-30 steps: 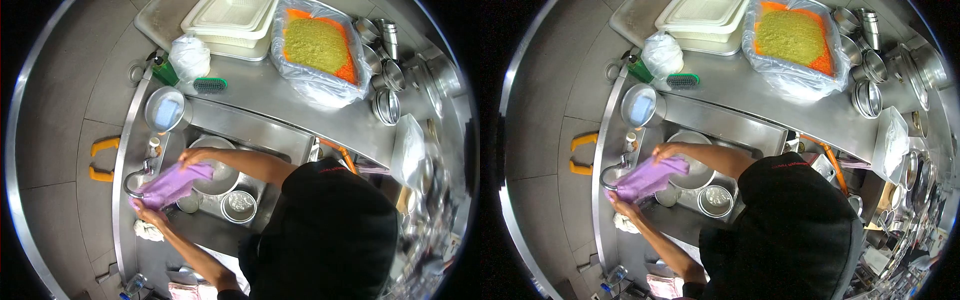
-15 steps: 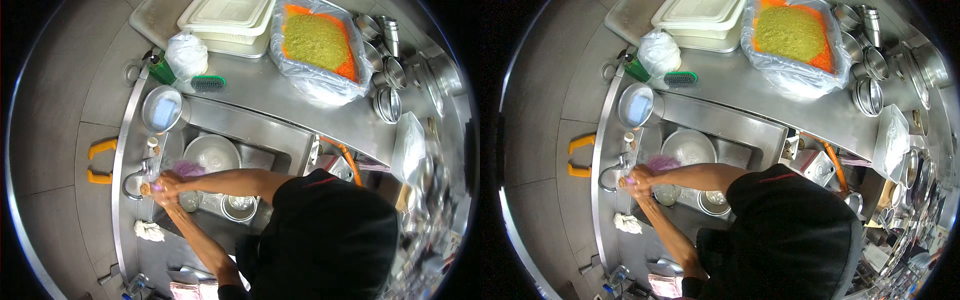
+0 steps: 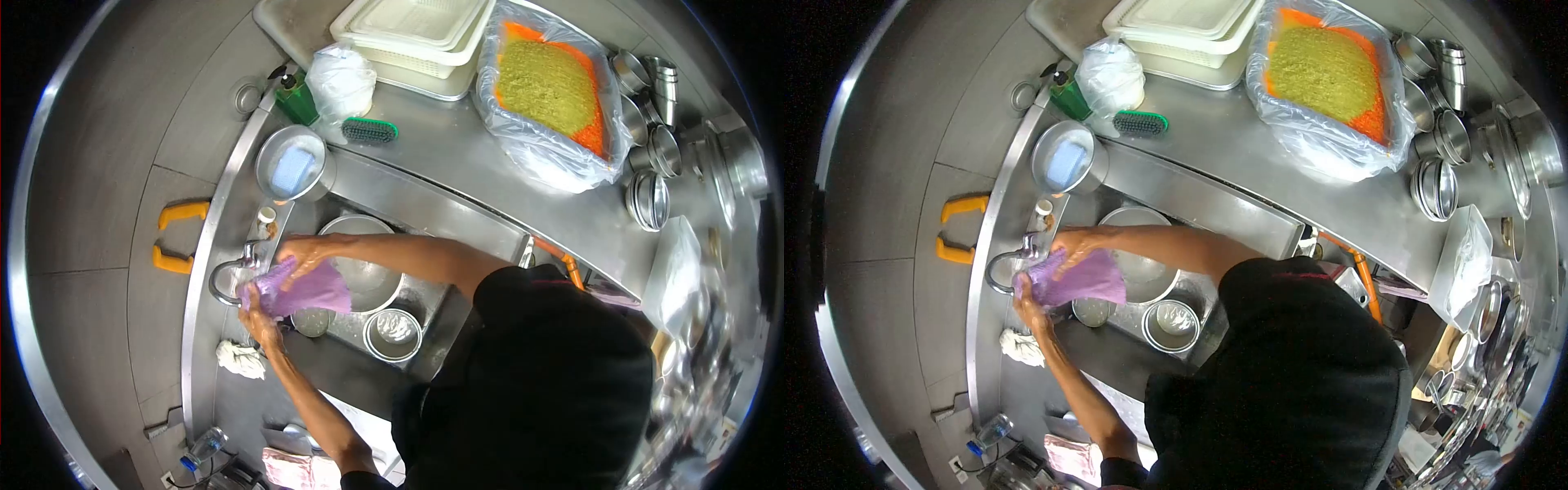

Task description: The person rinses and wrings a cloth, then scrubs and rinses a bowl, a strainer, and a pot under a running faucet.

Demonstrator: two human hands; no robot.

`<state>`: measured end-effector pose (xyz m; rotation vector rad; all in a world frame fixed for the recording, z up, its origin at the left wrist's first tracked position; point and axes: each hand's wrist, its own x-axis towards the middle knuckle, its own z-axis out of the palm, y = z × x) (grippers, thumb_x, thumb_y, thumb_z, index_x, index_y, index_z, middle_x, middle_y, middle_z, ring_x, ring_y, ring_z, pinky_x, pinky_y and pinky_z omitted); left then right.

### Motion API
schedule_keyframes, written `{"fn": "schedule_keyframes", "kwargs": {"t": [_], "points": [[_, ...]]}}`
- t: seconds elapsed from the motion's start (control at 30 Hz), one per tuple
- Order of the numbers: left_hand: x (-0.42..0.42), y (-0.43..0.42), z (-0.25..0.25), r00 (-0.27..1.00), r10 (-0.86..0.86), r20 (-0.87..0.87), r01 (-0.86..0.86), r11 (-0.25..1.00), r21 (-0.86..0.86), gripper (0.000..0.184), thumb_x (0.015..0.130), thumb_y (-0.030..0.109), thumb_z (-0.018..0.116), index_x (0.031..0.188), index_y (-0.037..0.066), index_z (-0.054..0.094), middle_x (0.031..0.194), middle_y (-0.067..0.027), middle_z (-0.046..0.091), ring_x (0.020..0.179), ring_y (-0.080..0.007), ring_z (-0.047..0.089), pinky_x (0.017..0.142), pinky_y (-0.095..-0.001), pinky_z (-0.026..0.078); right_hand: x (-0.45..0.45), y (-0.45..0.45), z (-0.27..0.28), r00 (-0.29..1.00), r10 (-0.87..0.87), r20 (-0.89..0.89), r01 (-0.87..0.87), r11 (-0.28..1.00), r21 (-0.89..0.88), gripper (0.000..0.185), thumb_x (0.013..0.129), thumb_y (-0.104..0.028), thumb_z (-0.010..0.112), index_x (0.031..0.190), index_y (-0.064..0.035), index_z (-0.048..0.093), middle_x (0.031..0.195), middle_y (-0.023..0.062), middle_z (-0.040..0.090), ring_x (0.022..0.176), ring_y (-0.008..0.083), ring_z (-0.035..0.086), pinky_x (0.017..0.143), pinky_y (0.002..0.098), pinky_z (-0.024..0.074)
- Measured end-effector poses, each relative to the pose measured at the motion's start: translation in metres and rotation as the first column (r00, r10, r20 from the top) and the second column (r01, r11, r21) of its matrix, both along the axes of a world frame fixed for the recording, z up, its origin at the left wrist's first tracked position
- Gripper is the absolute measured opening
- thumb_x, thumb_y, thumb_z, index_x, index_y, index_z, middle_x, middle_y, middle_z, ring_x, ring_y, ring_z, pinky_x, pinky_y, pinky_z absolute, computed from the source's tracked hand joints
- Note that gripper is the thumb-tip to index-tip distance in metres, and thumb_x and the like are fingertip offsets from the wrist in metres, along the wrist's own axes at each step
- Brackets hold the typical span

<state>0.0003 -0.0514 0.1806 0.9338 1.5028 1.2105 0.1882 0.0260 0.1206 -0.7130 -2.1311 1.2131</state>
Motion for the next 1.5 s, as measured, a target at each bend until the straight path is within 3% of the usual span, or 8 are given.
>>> {"fn": "schedule_keyframes", "kwargs": {"t": [0.13, 0.37, 0.43, 0.6, 0.77, 0.83, 1.0, 1.5], "points": [[-0.003, -0.005, -0.006, 0.983, 0.164, -0.085, -0.152, 0.979, 0.132, 0.042, 0.087, 0.026, 0.060, 0.117, -0.003, 0.054, 0.104, -0.0114, 0.059, 0.092, -0.0192, 0.055, 0.085, -0.0336, 0.043, 0.031, 0.007, -0.050, 0.907, 0.031, 0.421, -0.050, 0.998, 0.034, 0.049, 0.068, -0.047, 0.073, 0.073, 0.0012, 0.065, 0.067, 0.0130, 0.062, 0.062, 0.0211, 0.058, 0.058, 0.0375, 0.0449], [0.002, 0.011, -0.058, 0.868, 0.225, 0.442, -0.281, 0.958, 0.064, 0.052, 0.088, 0.042, 0.050, 0.125, 0.005, 0.047, 0.120, -0.0113, 0.052, 0.108, -0.0267, 0.051, 0.092, -0.0421, 0.043, -0.038, 0.037, -0.128, 0.695, -0.240, -0.678, 0.425, 0.897, 0.119, 0.038, 0.071, -0.032, 0.068, 0.093, -0.0009, 0.062, 0.093, 0.0104, 0.061, 0.083, 0.0187, 0.058, 0.071, 0.0329, 0.0488], [-0.005, 0.017, -0.074, 0.826, 0.138, 0.546, -0.214, 0.974, 0.078, 0.050, 0.089, 0.042, 0.050, 0.122, 0.004, 0.047, 0.119, -0.0114, 0.051, 0.109, -0.0261, 0.050, 0.092, -0.0409, 0.043, -0.035, -0.014, -0.008, 0.783, -0.452, -0.427, -0.071, 0.616, -0.784, 0.029, 0.071, -0.026, 0.065, 0.089, -0.0030, 0.061, 0.091, 0.0090, 0.059, 0.088, 0.0165, 0.056, 0.074, 0.0328, 0.0473], [-0.014, 0.024, -0.101, 0.818, 0.097, 0.567, -0.179, 0.980, 0.091, 0.036, 0.089, 0.037, 0.049, 0.105, 0.005, 0.053, 0.100, -0.0083, 0.056, 0.091, -0.0220, 0.056, 0.080, -0.0370, 0.050, -0.090, -0.067, 0.033, 0.899, -0.317, -0.302, 0.368, 0.921, 0.128, 0.024, 0.067, -0.026, 0.069, 0.072, -0.0050, 0.059, 0.071, 0.0125, 0.059, 0.069, 0.0273, 0.060, 0.063, 0.0352, 0.0470], [0.000, 0.015, -0.068, 0.803, 0.121, 0.584, -0.103, 0.993, -0.064, 0.035, 0.087, 0.039, 0.051, 0.098, 0.006, 0.054, 0.091, -0.0066, 0.057, 0.080, -0.0193, 0.059, 0.073, -0.0346, 0.051, -0.096, -0.039, 0.011, 0.733, -0.644, -0.221, 0.595, 0.763, -0.252, 0.020, 0.060, -0.025, 0.069, 0.066, -0.0099, 0.058, 0.058, 0.0117, 0.057, 0.054, 0.0313, 0.058, 0.053, 0.0402, 0.0445], [-0.039, 0.036, -0.119, 0.205, -0.685, 0.699, 0.396, 0.711, 0.581, 0.037, 0.086, 0.036, 0.052, 0.102, 0.003, 0.055, 0.090, -0.0069, 0.059, 0.080, -0.0200, 0.060, 0.071, -0.0337, 0.052, -0.099, -0.054, 0.009, 0.823, -0.499, -0.271, 0.500, 0.863, -0.069, 0.019, 0.060, -0.025, 0.068, 0.067, -0.0098, 0.059, 0.059, 0.0116, 0.058, 0.054, 0.0313, 0.058, 0.054, 0.0401, 0.0445], [-0.020, -0.003, -0.082, 0.975, -0.076, 0.209, 0.073, 0.997, 0.025, 0.037, 0.086, 0.034, 0.052, 0.106, 0.003, 0.054, 0.096, -0.0075, 0.059, 0.084, -0.0196, 0.060, 0.073, -0.0337, 0.051, -0.092, -0.048, -0.002, 0.876, -0.409, -0.254, 0.444, 0.890, 0.099, 0.025, 0.070, -0.032, 0.066, 0.070, -0.0069, 0.061, 0.060, 0.0121, 0.058, 0.057, 0.0329, 0.059, 0.057, 0.0425, 0.0459], [-0.004, -0.002, -0.046, 0.981, -0.196, 0.017, 0.195, 0.980, 0.049, 0.027, 0.087, 0.015, 0.059, 0.105, -0.006, 0.060, 0.095, -0.0082, 0.062, 0.084, -0.0119, 0.056, 0.076, -0.0264, 0.043, -0.049, -0.023, -0.003, 0.973, -0.149, -0.174, 0.092, 0.950, -0.298, 0.072, 0.067, -0.065, 0.064, 0.095, 0.0010, 0.061, 0.103, 0.0192, 0.058, 0.099, 0.0272, 0.055, 0.080, 0.0388, 0.0443]]}}
